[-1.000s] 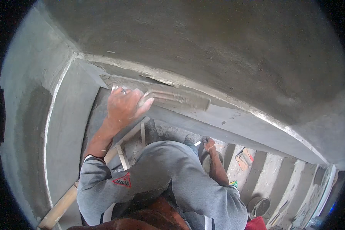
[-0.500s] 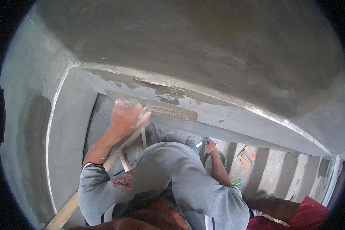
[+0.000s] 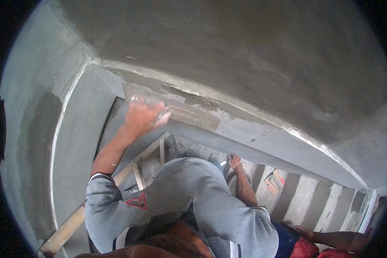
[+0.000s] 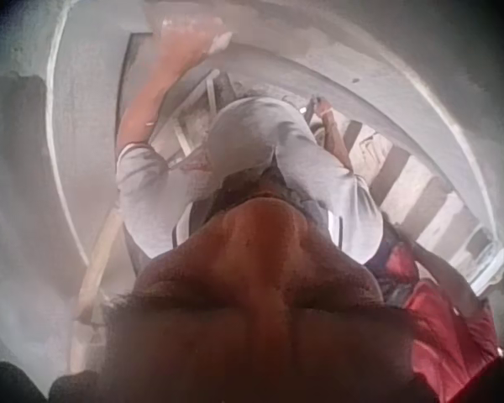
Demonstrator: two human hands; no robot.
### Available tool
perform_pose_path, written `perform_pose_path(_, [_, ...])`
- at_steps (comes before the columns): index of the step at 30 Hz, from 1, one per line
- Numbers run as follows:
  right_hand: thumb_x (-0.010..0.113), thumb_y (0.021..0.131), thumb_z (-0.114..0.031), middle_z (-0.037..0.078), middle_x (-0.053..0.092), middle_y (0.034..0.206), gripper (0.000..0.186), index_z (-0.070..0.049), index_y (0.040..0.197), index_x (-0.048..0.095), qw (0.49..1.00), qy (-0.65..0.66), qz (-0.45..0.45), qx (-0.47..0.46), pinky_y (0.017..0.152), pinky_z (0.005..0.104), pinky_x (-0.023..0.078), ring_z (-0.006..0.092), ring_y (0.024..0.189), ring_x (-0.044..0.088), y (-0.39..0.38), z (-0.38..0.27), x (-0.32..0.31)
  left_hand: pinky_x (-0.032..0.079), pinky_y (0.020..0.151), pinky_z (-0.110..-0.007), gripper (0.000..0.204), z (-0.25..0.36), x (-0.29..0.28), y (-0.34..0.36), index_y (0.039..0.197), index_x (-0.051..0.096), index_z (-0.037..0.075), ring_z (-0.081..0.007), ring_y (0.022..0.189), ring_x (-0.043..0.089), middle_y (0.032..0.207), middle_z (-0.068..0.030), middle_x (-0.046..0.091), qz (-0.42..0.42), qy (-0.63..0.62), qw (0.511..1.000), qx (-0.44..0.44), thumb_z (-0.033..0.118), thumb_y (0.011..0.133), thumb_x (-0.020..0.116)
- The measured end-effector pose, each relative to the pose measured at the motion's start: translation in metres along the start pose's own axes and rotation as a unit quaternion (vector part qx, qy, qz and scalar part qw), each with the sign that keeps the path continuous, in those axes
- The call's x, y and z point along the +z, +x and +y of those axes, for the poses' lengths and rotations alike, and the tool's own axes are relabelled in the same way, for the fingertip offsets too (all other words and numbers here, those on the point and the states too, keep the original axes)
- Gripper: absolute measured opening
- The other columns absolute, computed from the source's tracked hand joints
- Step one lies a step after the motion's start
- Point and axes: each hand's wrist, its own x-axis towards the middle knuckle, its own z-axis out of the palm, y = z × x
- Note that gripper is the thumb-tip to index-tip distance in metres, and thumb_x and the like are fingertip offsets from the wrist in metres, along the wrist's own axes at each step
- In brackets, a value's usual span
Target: The person applies mortar to the corner and edge of a concrete staircase wall using a trowel. They use a metal straight edge and a scraper to level the plaster and smooth the surfaces along the vertical edges.
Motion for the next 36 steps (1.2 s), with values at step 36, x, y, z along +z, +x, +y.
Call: perform_pose_path(36, [0.046,0.074,-0.008,0.015,0.064,0.083,0.024,-0.003,0.092,0.060,0.993,0.068,0.091,0.040,0.072,0.0333,0.048,0.0262,0.080,0.062,-0.031,0.067,0.029,0.037,0.045,-0.028,0.027,0.029,0.021,-0.042,0.069,0.052,0.005,-0.0125,0.047,0.048,0.051,-0.0066,0.049,0.089,-0.463,0.868,-0.155,0.025,0.075,0.068])
